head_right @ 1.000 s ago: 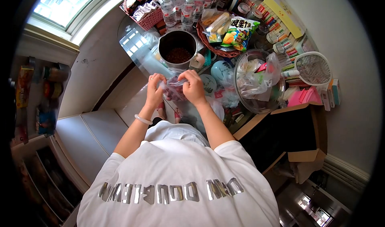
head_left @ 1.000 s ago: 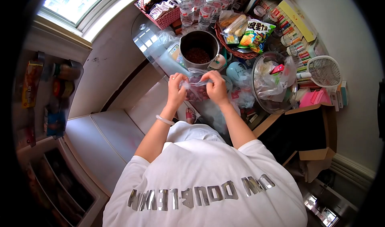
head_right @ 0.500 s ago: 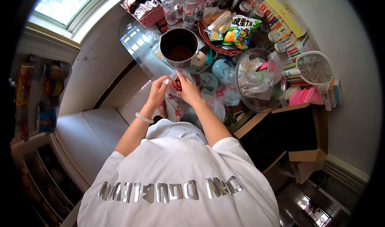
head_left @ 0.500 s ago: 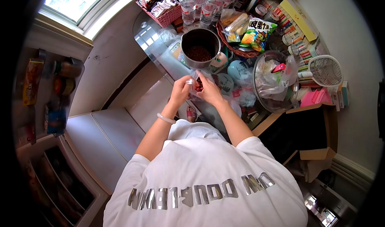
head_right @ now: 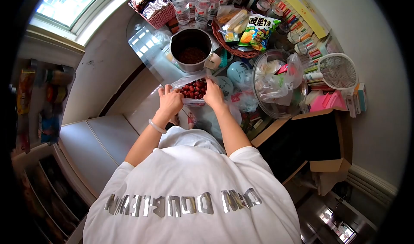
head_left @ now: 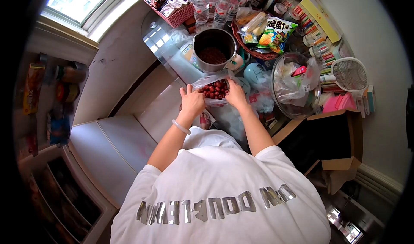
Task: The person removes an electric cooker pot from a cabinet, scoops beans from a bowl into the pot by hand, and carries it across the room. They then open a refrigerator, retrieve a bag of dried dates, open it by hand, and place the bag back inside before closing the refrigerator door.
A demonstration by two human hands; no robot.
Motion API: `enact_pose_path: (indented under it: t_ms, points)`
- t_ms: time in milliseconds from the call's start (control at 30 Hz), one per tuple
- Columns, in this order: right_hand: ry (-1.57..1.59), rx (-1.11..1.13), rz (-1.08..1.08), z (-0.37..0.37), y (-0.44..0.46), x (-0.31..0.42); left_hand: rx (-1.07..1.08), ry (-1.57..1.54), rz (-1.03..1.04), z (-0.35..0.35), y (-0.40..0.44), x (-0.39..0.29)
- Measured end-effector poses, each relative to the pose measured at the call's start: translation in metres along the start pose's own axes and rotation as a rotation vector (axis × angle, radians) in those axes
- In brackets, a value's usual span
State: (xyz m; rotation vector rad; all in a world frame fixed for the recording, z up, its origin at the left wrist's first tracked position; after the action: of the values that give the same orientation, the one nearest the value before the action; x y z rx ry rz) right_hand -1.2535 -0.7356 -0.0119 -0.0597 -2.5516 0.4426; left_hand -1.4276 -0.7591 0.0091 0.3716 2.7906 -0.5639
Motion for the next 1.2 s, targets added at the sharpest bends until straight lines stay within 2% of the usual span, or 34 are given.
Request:
enact_pose_path:
  t_ms: [100, 200, 300, 400, 500, 600, 700, 800, 833, 900, 1000, 1100, 1200]
  points:
    - [-0.044, 0.027, 0.065, -0.001, -0.001, 0.001, 0.055, 0.031, -0.023, 0.001, -0.001, 0.003]
    - [-0.006, -0.046, 0.021, -0.002, 0.002, -0.001, 0.001, -0.088, 0.026, -0.003, -0.006, 0.005]
    - [0.054, -0.105, 0.022, 0.004, 0.005, -0.01, 0.191, -0.173, -0.032, 0.007, -0.005, 0.012]
    - [0.14, -0.094, 0.087, 0.005, 0.006, -0.018, 0.32, -0.246, -0.123, -0.017, -0.007, 0.009]
    - [0.139, -0.121, 0.125, 0.004, 0.006, -0.023, 0.281, -0.36, -0.1, -0.014, -0.002, 0.018]
    - [0.381, -0.049, 0.181, 0.017, 0.017, -0.045, 0.385, -0.525, -0.049, 0.0, -0.004, 0.026]
    - [0.469, -0.051, 0.223, 0.019, 0.02, -0.052, 0.474, -0.689, -0.336, -0.028, -0.019, 0.017]
    - [0.704, -0.025, 0.391, 0.013, 0.008, -0.048, 0.171, -0.502, -0.377, -0.028, 0.005, 0.042]
    - [0.658, -0.032, 0.374, 0.009, 0.007, -0.046, -0.123, -0.285, -0.239, -0.039, 0.01, 0.041]
    - [0.569, -0.048, 0.342, 0.003, 0.004, -0.042, -0.125, -0.281, -0.263, -0.026, 0.012, 0.044]
    - [0.55, -0.137, 0.406, -0.016, -0.01, -0.029, -0.125, -0.261, -0.243, -0.023, 0.008, 0.028]
    - [0.46, 0.083, 0.18, -0.009, -0.003, -0.016, -0.204, -0.317, -0.123, -0.018, 0.006, 0.023]
    - [0.436, 0.073, 0.051, -0.003, 0.0, 0.011, -0.294, -0.38, -0.008, -0.025, 0.004, 0.016]
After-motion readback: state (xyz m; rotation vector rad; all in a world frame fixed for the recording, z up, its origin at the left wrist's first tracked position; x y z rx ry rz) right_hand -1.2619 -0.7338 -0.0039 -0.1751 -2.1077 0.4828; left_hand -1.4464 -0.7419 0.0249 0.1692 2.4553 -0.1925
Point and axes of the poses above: each hand's wrist, its own y-axis towards the middle knuckle, its own z-axis out of the palm, x = y × z, the point moved 8 cm from there along y, towards the middle knuckle, and after that the axes turned 11 degrees about -y, right-handed, at the moved point
